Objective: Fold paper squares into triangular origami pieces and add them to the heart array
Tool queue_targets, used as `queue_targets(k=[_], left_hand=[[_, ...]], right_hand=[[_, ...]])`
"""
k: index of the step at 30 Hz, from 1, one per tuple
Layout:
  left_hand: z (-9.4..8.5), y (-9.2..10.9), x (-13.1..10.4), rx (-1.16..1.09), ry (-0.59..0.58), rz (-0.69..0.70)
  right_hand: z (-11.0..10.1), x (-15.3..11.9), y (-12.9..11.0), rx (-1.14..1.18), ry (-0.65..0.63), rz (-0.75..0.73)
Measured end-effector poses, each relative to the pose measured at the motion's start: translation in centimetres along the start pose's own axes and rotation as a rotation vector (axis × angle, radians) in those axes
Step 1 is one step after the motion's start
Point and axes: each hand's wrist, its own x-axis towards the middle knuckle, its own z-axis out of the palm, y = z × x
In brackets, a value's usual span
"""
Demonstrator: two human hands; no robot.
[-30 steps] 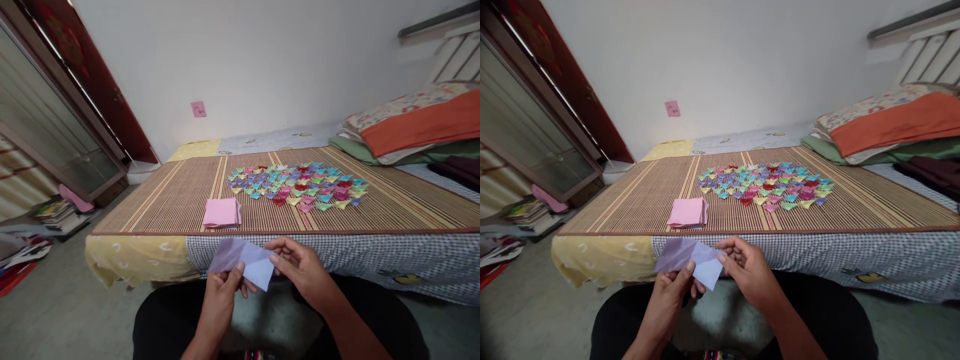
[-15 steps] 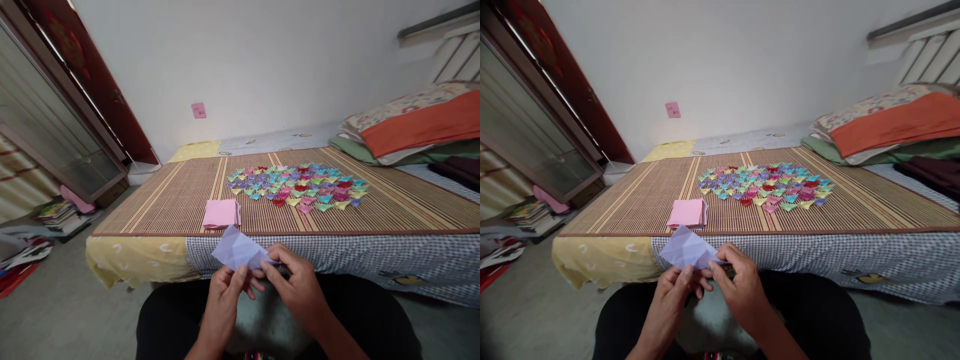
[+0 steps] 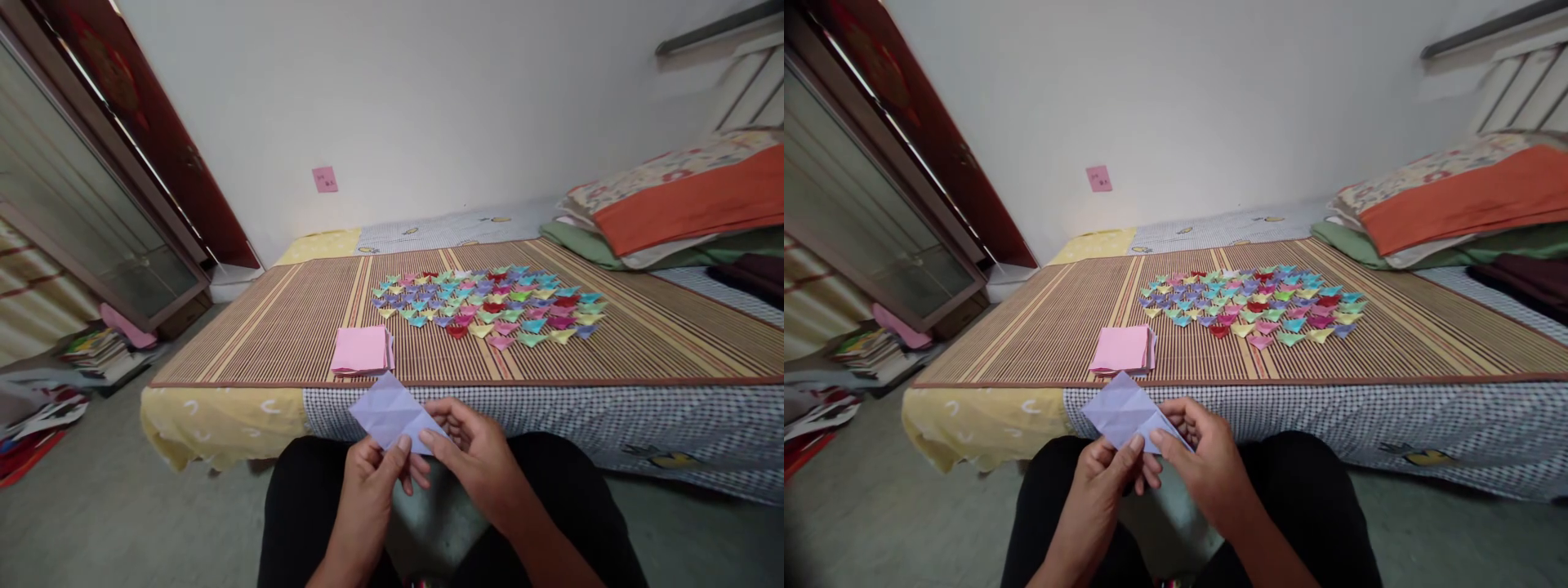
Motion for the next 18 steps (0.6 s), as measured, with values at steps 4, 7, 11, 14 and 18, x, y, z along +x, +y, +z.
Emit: queue_targets(k=[4,7,11,14,18], left_hand=[[0.2,-0.1,0.2,0.023,-0.037,0.011],[0.2,0.1,0.3,-0.059,-0.016,-0.025],[0.2,0.2,0.7,-0.273,-0.015,-0.124],[0.1,-0.5,1.2,-0.401,-0.111,-0.327],[-0.2,-1.5,1.8,-0.557,-0.335,-0.605]], right_hand=[[-0.3,0.7,-0.3,-0.002,-0.005,-0.003],[-0.8,1.1,0.0,0.058,0.023,0.036],[-1.4,1.2,0.8,0.084,0.061,0.052],[-1.9,0.9,0.9,-0.001,0.089,-0.049],[-3.0,0.8,0.3,-0.131,-0.023,-0.259]])
